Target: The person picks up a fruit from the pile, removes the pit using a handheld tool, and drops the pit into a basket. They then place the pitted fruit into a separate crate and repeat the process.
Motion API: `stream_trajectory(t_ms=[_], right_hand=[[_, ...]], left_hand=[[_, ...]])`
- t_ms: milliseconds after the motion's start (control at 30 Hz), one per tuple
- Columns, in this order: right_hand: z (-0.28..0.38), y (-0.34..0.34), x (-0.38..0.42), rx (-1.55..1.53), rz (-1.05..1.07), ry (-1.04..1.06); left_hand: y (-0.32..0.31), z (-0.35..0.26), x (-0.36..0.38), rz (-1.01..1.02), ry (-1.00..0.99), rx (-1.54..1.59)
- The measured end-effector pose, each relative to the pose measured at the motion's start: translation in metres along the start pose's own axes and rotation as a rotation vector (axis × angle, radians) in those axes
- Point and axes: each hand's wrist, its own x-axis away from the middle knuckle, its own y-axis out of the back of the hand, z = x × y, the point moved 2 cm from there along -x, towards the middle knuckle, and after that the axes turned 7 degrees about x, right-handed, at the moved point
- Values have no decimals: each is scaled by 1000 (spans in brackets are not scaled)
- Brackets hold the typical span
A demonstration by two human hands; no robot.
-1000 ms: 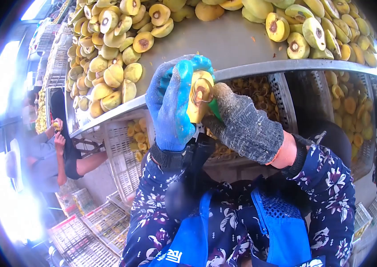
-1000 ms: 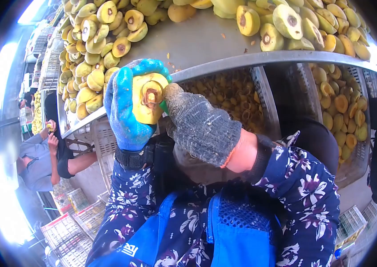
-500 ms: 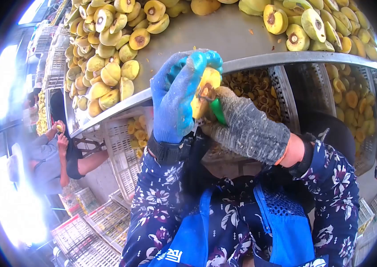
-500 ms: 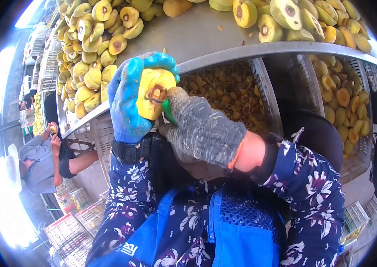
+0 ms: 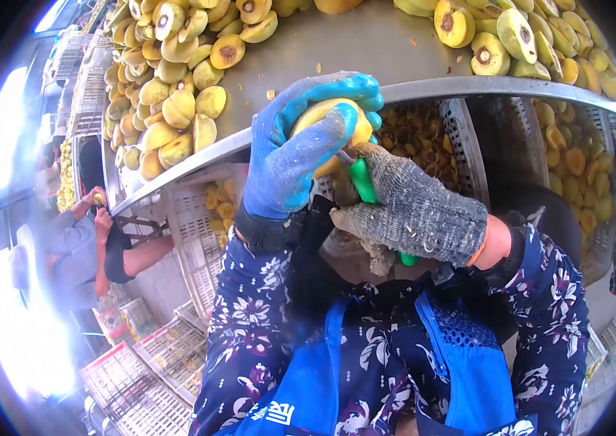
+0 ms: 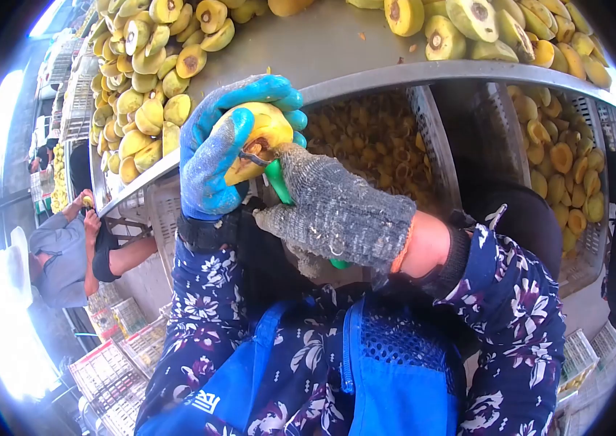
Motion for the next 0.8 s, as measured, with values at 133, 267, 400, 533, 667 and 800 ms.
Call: stream_trajectory(t_ms=[133, 267, 400, 533, 667, 800], right_hand=[[-2, -1, 3, 77, -33, 34], [-7, -1, 4, 3, 38, 13], [-11, -3, 7, 68, 5, 45], [-7, -1, 12, -103, 109, 2], [-9, 5, 14, -345, 327, -34], [3, 7, 26, -644, 467, -258]], left_hand=[[-2, -5, -2, 62, 76, -68], [-3, -5, -3, 103, 180, -68], [-8, -10, -3, 114, 222, -253], [-7, -9, -3, 181, 237, -228], [-9, -11, -3, 284, 170, -145], [-11, -10, -2, 320, 134, -66]])
